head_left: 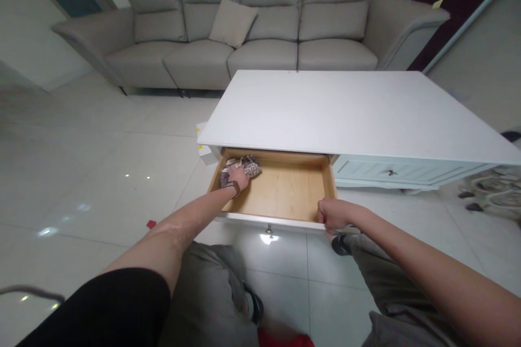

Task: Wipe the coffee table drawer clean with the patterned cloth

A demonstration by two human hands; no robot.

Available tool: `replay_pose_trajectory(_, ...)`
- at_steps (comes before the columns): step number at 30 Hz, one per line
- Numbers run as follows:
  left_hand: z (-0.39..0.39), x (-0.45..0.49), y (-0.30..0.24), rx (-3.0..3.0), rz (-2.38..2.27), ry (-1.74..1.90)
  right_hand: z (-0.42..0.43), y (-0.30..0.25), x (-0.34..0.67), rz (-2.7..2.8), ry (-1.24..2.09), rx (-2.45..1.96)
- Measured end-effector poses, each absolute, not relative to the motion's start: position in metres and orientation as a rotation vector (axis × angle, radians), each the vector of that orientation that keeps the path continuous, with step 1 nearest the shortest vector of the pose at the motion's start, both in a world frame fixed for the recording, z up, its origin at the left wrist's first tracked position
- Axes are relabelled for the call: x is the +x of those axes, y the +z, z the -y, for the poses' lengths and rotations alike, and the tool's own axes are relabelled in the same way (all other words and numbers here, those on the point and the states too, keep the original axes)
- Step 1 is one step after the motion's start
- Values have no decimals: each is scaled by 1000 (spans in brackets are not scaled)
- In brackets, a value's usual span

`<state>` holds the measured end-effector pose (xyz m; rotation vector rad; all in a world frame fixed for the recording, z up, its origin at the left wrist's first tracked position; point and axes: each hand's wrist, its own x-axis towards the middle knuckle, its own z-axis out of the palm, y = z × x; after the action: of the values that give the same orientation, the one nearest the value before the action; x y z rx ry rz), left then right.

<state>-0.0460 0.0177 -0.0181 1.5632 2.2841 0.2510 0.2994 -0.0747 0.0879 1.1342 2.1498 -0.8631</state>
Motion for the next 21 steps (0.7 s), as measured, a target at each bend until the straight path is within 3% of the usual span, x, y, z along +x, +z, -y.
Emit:
replay_pose_trajectory(11, -53, -19, -15, 838, -2531, 765, 78, 93, 297, -2155, -806, 1167)
replay_pose_trajectory(21, -86, 26, -2, 932, -2471, 439, 80, 108, 294, -2120, -848, 1201)
